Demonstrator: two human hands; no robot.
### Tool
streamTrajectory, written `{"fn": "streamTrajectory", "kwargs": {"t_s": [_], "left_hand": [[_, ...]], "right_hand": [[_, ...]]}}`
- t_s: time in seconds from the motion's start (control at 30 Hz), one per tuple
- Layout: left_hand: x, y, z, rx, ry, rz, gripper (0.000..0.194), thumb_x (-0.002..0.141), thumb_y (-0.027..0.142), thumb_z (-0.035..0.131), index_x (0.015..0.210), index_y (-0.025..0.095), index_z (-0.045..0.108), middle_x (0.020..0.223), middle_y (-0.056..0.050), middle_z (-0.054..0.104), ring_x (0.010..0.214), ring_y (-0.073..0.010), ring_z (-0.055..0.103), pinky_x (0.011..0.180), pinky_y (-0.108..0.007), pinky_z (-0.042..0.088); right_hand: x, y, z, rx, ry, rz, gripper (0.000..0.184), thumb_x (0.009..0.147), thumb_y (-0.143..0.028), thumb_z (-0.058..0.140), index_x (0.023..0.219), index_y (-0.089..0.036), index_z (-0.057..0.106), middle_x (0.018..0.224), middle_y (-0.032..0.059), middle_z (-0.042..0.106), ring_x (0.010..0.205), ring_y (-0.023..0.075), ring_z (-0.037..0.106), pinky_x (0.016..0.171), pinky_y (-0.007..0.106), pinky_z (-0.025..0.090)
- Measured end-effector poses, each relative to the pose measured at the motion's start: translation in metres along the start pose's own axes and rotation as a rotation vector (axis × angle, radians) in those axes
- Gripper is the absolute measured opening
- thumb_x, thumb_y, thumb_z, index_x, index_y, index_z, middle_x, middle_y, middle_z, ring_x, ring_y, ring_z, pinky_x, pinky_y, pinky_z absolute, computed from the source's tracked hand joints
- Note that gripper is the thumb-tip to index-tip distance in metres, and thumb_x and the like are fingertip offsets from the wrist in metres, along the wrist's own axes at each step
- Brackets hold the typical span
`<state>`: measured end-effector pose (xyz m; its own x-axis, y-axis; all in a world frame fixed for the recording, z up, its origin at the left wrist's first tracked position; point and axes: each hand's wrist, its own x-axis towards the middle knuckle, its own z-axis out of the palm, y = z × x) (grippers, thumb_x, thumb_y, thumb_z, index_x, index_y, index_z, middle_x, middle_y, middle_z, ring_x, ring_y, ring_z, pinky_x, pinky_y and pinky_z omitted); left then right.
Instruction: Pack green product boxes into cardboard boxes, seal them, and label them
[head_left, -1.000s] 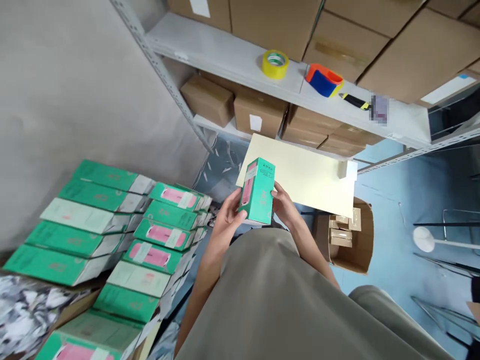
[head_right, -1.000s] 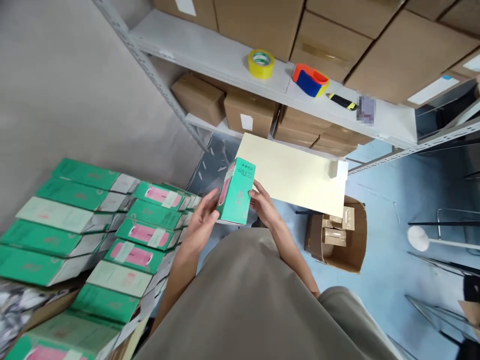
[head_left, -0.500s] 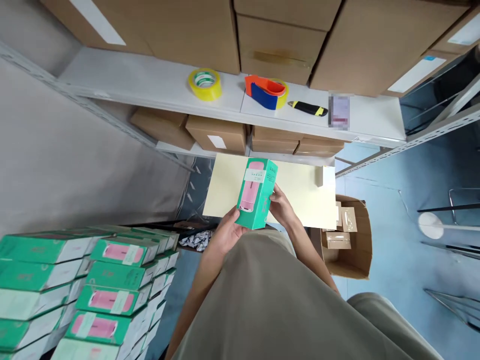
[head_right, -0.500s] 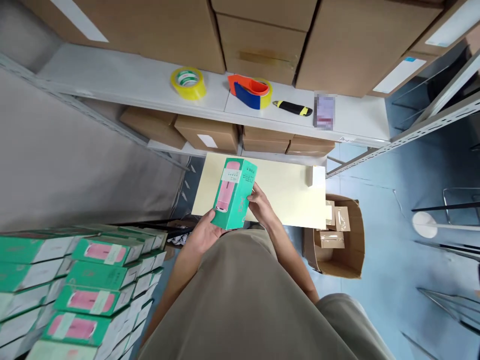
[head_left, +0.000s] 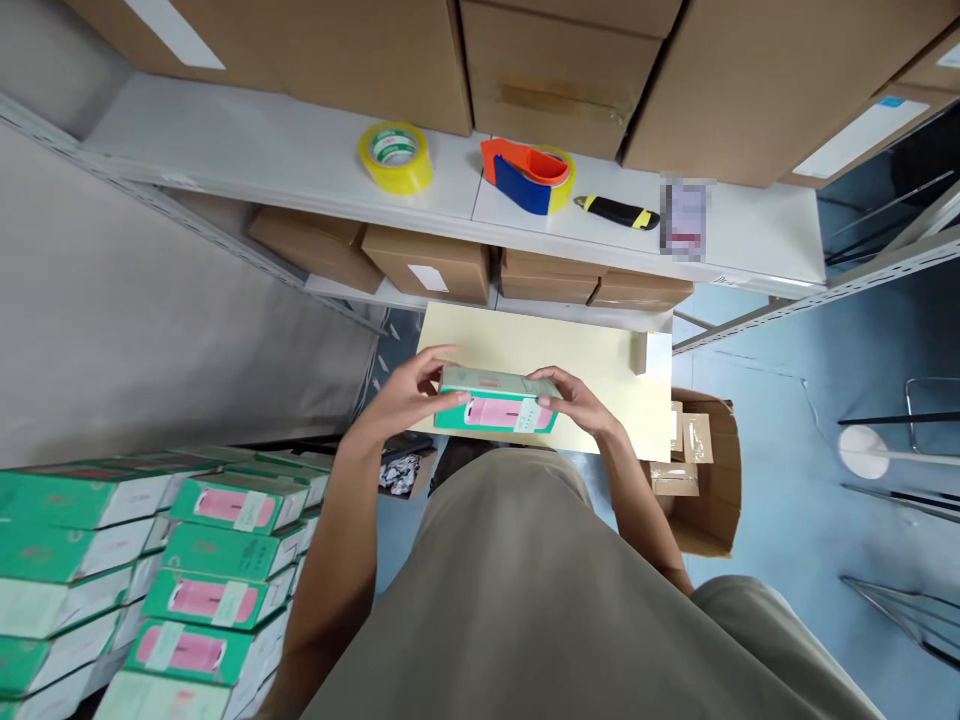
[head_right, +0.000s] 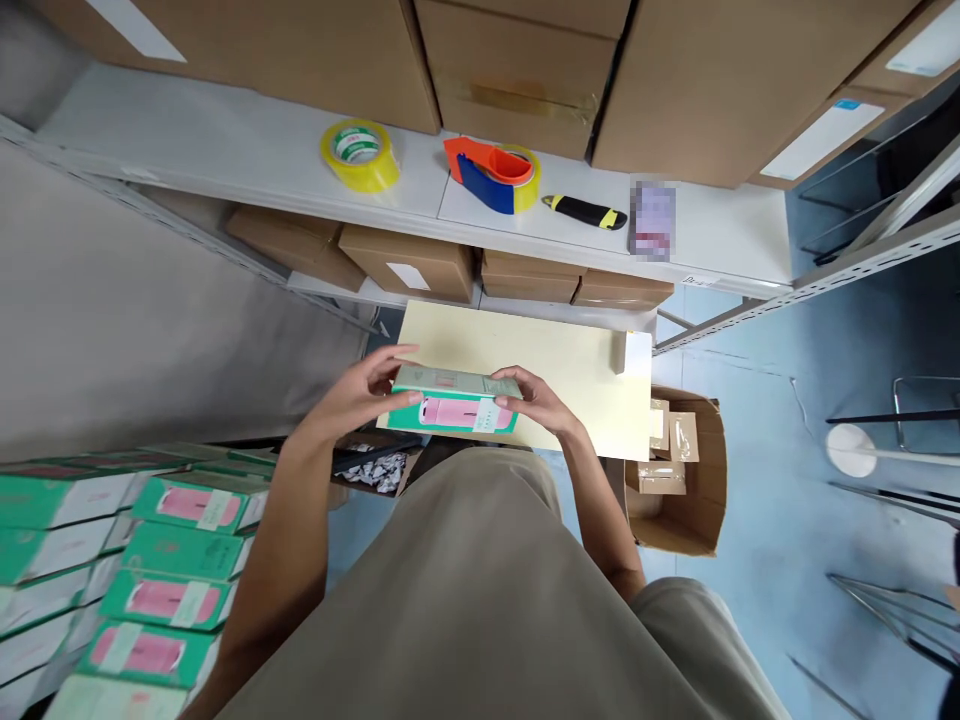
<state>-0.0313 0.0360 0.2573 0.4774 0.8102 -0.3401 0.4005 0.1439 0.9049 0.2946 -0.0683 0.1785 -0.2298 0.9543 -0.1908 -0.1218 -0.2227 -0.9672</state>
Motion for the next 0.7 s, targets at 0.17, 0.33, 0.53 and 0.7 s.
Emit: {"fn": "streamTrajectory", "kwargs": {"t_s": [0.17, 0.33, 0.53, 0.7], "left_hand": [[0.044, 0.005, 0.007, 0.007, 0.231, 0.043, 0.089, 0.067, 0.063, 0.100, 0.142, 0.024, 0.073, 0.137, -0.013, 0.077, 0.096, -0.0266, 0.074, 0.086, -0.045, 0.063], [0.067, 0.005, 0.018, -0.046, 0.199, 0.131, 0.054, 0.068, 0.065, 0.099, 0.095, 0.025, 0.075, 0.112, -0.010, 0.080, 0.106, -0.0325, 0.074, 0.106, -0.056, 0.058], [0.052, -0.018, 0.032, -0.420, 0.343, 0.233, 0.062, 0.085, 0.070, 0.095, 0.126, 0.026, 0.079, 0.142, -0.010, 0.078, 0.129, -0.0352, 0.071, 0.106, -0.051, 0.059], [0.025, -0.059, 0.069, -0.846, 0.113, 0.076, 0.075, 0.077, 0.073, 0.098, 0.132, 0.026, 0.079, 0.127, -0.012, 0.085, 0.112, -0.0298, 0.080, 0.087, -0.038, 0.062]], "right_hand": [[0.003, 0.031, 0.032, 0.124, -0.033, 0.100, 0.079, 0.082, -0.062, 0.101, 0.147, -0.028, 0.072, 0.120, 0.0057, 0.080, 0.110, 0.0252, 0.076, 0.094, 0.037, 0.064], [0.000, 0.041, 0.052, 0.134, 0.019, 0.123, 0.088, 0.083, -0.059, 0.100, 0.159, -0.028, 0.067, 0.117, 0.0043, 0.081, 0.103, 0.0236, 0.078, 0.088, 0.035, 0.065], [-0.005, 0.032, 0.061, 0.288, 0.112, 0.108, 0.076, 0.084, -0.061, 0.099, 0.147, -0.027, 0.075, 0.126, 0.0053, 0.084, 0.111, 0.0251, 0.078, 0.092, 0.035, 0.068], [-0.006, 0.032, 0.071, 0.577, 0.066, 0.166, 0.072, 0.084, -0.078, 0.090, 0.132, -0.025, 0.078, 0.133, 0.0119, 0.084, 0.125, 0.0322, 0.079, 0.096, 0.045, 0.073]]}}
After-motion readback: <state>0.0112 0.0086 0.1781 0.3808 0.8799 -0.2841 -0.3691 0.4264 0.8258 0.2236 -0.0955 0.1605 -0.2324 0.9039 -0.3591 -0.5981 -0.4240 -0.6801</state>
